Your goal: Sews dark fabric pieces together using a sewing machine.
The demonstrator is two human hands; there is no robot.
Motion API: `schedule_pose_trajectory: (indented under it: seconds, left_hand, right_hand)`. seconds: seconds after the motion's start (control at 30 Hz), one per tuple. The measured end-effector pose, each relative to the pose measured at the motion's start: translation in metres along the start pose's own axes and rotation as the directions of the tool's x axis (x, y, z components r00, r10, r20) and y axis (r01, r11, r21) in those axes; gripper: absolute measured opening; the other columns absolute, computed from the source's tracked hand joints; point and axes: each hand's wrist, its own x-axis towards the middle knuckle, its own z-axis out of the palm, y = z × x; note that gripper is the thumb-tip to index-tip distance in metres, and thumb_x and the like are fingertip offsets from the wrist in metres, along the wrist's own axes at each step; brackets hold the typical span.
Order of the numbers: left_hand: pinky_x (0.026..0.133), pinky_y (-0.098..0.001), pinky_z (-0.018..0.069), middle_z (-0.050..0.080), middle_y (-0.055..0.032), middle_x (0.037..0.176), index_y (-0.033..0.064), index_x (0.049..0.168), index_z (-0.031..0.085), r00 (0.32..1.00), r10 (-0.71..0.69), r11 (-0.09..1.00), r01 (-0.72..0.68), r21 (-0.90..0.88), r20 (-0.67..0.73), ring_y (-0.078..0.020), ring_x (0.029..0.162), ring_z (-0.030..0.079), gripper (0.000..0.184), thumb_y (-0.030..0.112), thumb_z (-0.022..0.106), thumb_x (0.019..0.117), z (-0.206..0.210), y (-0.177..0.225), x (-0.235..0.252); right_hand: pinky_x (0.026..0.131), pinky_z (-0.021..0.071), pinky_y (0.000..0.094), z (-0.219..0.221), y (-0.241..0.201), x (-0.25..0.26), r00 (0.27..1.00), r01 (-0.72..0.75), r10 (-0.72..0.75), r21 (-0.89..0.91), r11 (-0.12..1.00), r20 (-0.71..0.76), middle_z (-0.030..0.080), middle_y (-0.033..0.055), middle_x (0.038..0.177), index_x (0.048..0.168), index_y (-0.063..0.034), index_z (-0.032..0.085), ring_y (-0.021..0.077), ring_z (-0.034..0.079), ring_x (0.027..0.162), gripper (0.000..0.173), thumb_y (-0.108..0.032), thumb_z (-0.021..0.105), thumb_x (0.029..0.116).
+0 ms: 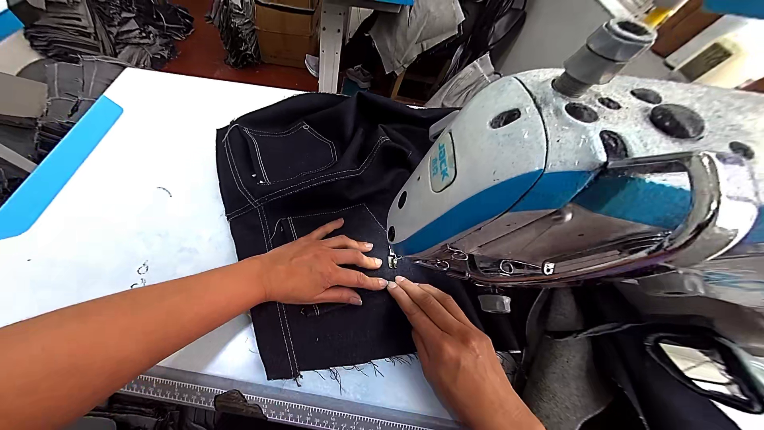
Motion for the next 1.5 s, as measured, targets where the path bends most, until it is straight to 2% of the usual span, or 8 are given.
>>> schedule_pose_trajectory:
  seconds: [0.23, 0.4, 1.13, 1.2, 1.27, 1.37, 1.43, 1.5]
  left_hand:
    - [0.121, -0.0622, 0.0239, 0.061, 0.0016, 0.145, 0.0289, 0.136, 0.067, 1.000, 0.023, 1.000, -0.023, -0.007, 0.001, -0.0247, 0.143, 0.047, 0.040, 0.045, 0.046, 0.1061, -0.002, -0.012, 0.004]
    - [0.121, -0.0624, 0.0239, 0.062, 0.0011, 0.142, 0.0298, 0.135, 0.067, 1.000, 0.020, 1.000, -0.020, 0.021, -0.007, -0.0249, 0.142, 0.048, 0.039, 0.045, 0.046, 0.1057, -0.005, -0.020, 0.008]
    - [0.119, -0.0617, 0.0281, 0.063, 0.0004, 0.141, 0.0310, 0.134, 0.067, 0.998, 0.050, 0.995, -0.047, 0.093, -0.029, -0.0249, 0.143, 0.048, 0.040, 0.047, 0.041, 0.1068, -0.009, -0.031, 0.012]
    - [0.119, -0.0614, 0.0287, 0.063, 0.0006, 0.141, 0.0308, 0.133, 0.067, 0.998, 0.055, 0.993, -0.052, 0.109, -0.029, -0.0251, 0.142, 0.048, 0.040, 0.047, 0.041, 0.1071, -0.010, -0.030, 0.013]
    - [0.119, -0.0616, 0.0283, 0.062, 0.0006, 0.142, 0.0309, 0.133, 0.067, 0.998, 0.056, 0.993, -0.052, 0.105, -0.029, -0.0250, 0.143, 0.048, 0.040, 0.047, 0.041, 0.1071, -0.010, -0.031, 0.012]
    - [0.118, -0.0630, 0.0271, 0.062, 0.0002, 0.143, 0.0296, 0.134, 0.067, 0.999, 0.013, 0.994, -0.009, 0.110, -0.042, -0.0248, 0.144, 0.046, 0.042, 0.047, 0.040, 0.1071, -0.007, -0.025, 0.011]
    - [0.117, -0.0669, 0.0263, 0.061, -0.0033, 0.143, 0.0270, 0.134, 0.068, 0.992, -0.105, 0.987, 0.114, 0.114, -0.076, -0.0282, 0.144, 0.046, 0.042, 0.044, 0.041, 0.1070, -0.002, -0.005, 0.008]
    - [0.116, -0.0713, 0.0254, 0.057, -0.0050, 0.147, 0.0259, 0.139, 0.064, 0.938, -0.325, 0.932, 0.338, 0.126, -0.118, -0.0305, 0.144, 0.045, 0.043, 0.043, 0.041, 0.1070, 0.011, 0.034, 0.005]
  right_hand:
    - [0.084, 0.0582, 0.0315, 0.005, 0.002, 0.004, 1.000, -0.007, 0.007, 0.001, 1.000, -0.009, 0.070, 0.0045, 0.133, 0.134, -0.0107, 0.070, 0.0233, 0.068, 0.117, 0.050, 0.001, 0.049, 0.0899]
    - [0.104, 0.0511, 0.0295, 0.008, 0.008, 0.003, 0.996, -0.047, 0.056, 0.130, 0.990, -0.068, 0.072, 0.0043, 0.128, 0.121, -0.0100, 0.077, 0.0200, 0.065, 0.123, 0.039, -0.005, 0.050, 0.0941]
    - [0.096, 0.0544, 0.0233, -0.003, 0.011, -0.003, 0.965, -0.137, 0.196, 0.301, 0.944, -0.172, 0.077, 0.0049, 0.115, 0.106, -0.0101, 0.080, 0.0131, 0.069, 0.116, 0.033, -0.007, 0.049, 0.0944]
    - [0.100, 0.0531, 0.0319, -0.021, 0.004, -0.016, 0.952, -0.156, 0.186, 0.137, 0.978, -0.242, 0.076, 0.0066, 0.116, 0.106, -0.0127, 0.078, 0.0199, 0.067, 0.119, 0.029, -0.010, 0.051, 0.0984]
    - [0.106, 0.0396, 0.0537, -0.045, 0.000, -0.036, 0.934, -0.272, 0.258, -0.023, 0.962, -0.248, 0.070, 0.0156, 0.125, 0.110, -0.0155, 0.075, 0.0386, 0.057, 0.128, 0.026, -0.019, 0.051, 0.1006]
    - [0.103, 0.0215, 0.0852, -0.050, 0.024, -0.065, 0.901, -0.433, 0.428, -0.118, 0.894, -0.063, 0.048, 0.0330, 0.149, 0.139, -0.0158, 0.065, 0.0637, 0.035, 0.140, 0.048, -0.040, 0.045, 0.1035]
    - [0.099, 0.0217, 0.0886, -0.037, 0.052, -0.058, 0.896, -0.443, 0.444, -0.120, 0.889, -0.017, 0.049, 0.0308, 0.150, 0.144, -0.0168, 0.061, 0.0610, 0.037, 0.141, 0.053, -0.043, 0.039, 0.1045]
    - [0.096, 0.0340, 0.0834, -0.030, 0.076, -0.019, 0.898, -0.425, 0.432, -0.086, 0.901, 0.087, 0.056, 0.0339, 0.137, 0.134, -0.0027, 0.064, 0.0586, 0.048, 0.132, 0.046, -0.031, 0.043, 0.1037]
